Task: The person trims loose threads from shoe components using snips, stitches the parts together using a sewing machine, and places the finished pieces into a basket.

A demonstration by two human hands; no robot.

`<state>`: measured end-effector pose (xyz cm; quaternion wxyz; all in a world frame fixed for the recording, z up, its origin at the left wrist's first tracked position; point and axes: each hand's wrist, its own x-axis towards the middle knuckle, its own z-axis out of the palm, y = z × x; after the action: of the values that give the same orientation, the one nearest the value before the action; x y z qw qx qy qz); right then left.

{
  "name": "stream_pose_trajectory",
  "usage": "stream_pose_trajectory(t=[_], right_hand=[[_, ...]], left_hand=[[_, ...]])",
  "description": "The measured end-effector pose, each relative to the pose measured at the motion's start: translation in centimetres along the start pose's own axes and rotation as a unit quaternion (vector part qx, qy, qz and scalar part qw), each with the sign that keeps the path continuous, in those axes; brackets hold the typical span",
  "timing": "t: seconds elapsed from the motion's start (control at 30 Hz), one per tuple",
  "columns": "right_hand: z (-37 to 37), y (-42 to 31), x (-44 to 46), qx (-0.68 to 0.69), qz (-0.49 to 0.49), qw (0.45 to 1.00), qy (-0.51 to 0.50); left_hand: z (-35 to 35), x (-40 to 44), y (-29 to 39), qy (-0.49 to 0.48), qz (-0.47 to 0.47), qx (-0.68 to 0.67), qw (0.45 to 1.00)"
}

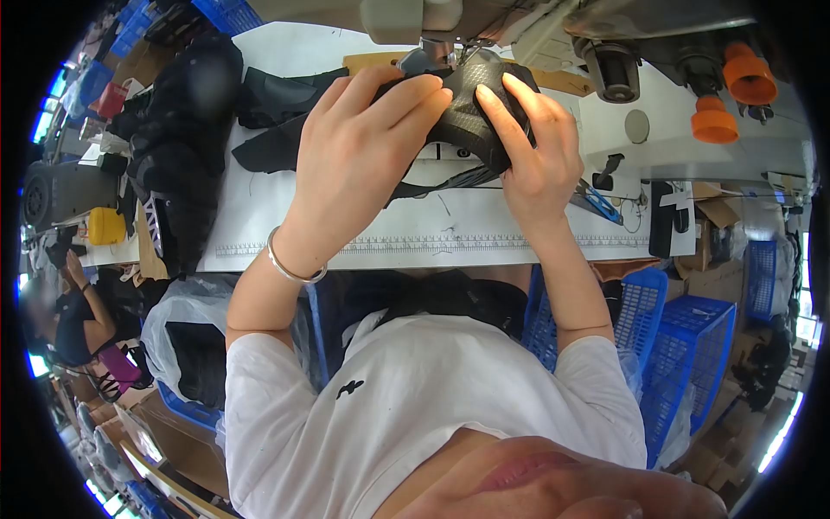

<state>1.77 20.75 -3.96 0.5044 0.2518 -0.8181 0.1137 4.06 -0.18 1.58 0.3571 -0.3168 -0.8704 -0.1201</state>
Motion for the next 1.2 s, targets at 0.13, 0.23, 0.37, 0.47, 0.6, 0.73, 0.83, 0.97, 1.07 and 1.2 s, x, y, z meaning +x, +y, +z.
stream_pose_trajectory(t=[0.13,0.23,0.37,0.47,0.6,0.73,0.83,0.97,1.07,1.2], right_hand=[[0.2,0.0,0.2,-0.004,0.006,1.0,0.005],[0.3,-0.1,0.2,-0.007,0.008,1.0,0.004],[0.4,-0.1,0.2,-0.008,0.007,1.0,0.01],[0.4,-0.1,0.2,-0.01,0.004,1.0,0.014],[0.4,0.2,0.4,-0.008,-0.002,1.0,0.012],[0.5,0.6,0.6,0.0,-0.003,1.0,0.01],[0.8,0.9,0.7,-0.007,-0.009,1.0,0.013],[0.6,0.9,0.6,-0.002,-0.009,1.0,0.008],[0.6,0.9,0.5,0.002,-0.013,1.0,0.008],[0.7,0.8,0.4,-0.005,-0.028,0.999,0.019]], left_hand=[[0.5,0.3,-0.6,0.028,0.013,-0.001,1.0],[0.9,0.2,-0.9,0.046,0.02,-0.002,0.999],[1.0,0.1,-0.9,0.05,0.026,-0.002,0.998],[1.3,0.0,-1.0,0.058,0.021,-0.008,0.998],[1.6,-0.2,-1.0,0.064,0.013,-0.009,0.998],[2.1,-0.2,-0.9,0.081,-0.002,-0.015,0.997],[2.5,-0.2,-1.1,0.092,-0.007,-0.022,0.996],[2.6,-0.4,-1.2,0.094,-0.003,-0.027,0.995],[2.3,-0.5,-0.7,0.085,-0.012,-0.023,0.996],[2.2,-0.3,-0.7,0.087,-0.002,-0.008,0.996]])
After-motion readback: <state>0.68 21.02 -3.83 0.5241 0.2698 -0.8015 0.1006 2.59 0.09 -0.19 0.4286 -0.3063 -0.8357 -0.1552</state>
